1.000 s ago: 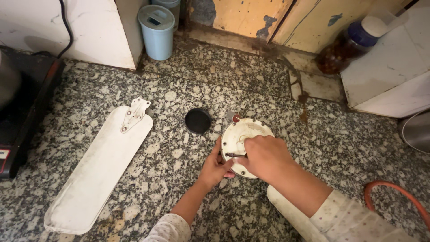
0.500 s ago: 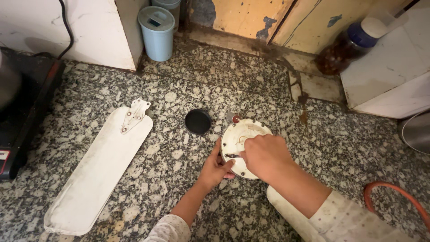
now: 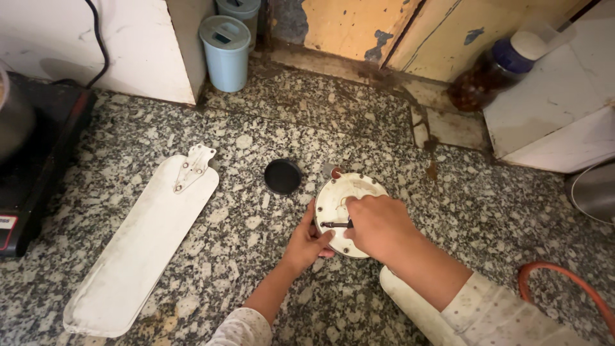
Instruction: The person attaches a fan blade to the motor housing using a screwdriver. They align the blade, insert a screw, and tighten it to secure the blade in place.
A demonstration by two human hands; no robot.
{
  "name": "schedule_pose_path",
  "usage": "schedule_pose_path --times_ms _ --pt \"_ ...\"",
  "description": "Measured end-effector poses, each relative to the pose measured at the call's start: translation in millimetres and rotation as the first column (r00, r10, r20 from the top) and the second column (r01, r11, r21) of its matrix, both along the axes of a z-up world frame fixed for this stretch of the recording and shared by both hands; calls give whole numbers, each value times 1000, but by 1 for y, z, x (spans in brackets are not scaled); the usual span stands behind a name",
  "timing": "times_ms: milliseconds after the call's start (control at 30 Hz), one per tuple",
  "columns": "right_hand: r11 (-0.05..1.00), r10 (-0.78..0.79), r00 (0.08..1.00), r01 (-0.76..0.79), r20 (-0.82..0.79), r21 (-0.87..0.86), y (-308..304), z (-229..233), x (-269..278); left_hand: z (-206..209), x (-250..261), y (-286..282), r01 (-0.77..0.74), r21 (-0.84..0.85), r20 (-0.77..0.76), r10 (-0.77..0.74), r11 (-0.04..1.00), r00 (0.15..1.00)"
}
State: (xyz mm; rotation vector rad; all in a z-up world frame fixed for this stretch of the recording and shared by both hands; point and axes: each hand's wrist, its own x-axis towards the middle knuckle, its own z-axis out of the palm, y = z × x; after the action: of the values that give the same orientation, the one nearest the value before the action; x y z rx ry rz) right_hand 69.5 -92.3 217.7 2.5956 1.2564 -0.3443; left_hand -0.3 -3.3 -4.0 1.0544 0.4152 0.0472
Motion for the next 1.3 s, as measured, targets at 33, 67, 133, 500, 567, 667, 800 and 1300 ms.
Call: schedule_pose_path --times_ms 33,67,133,500,567,667,800,1300 --pt "999 -23 1000 23 6 -32 0 -2 0 1 0 1 5 10 -18 -5 1000 1000" --pt "997 -46 999 46 12 -63 0 -4 0 2 -1 1 11 20 -36 -10 1000 999" --pt "996 -33 999 36 40 -77 -2 -7 1 3 -1 1 13 25 -44 -12 1000 999" --pt "993 -38 998 43 40 -107 -5 -9 4 -5 1 -2 -5 -11 -47 4 1000 999" --pt "1000 16 998 -15 53 -25 -5 -8 5 -6 1 -2 -6 -14 -13 5 1000 1000" --pt "996 65 995 -70 73 59 -6 -6 5 -7 1 -2 -5 -12 1 5 1000 1000" --pt "994 -56 998 58 23 -89 -3 -7 1 -6 1 -2 0 -5 -29 -1 1000 1000" --pt "996 30 999 -28 16 -89 -2 1 0 -8 3 -2 -51 134 -22 54 990 998"
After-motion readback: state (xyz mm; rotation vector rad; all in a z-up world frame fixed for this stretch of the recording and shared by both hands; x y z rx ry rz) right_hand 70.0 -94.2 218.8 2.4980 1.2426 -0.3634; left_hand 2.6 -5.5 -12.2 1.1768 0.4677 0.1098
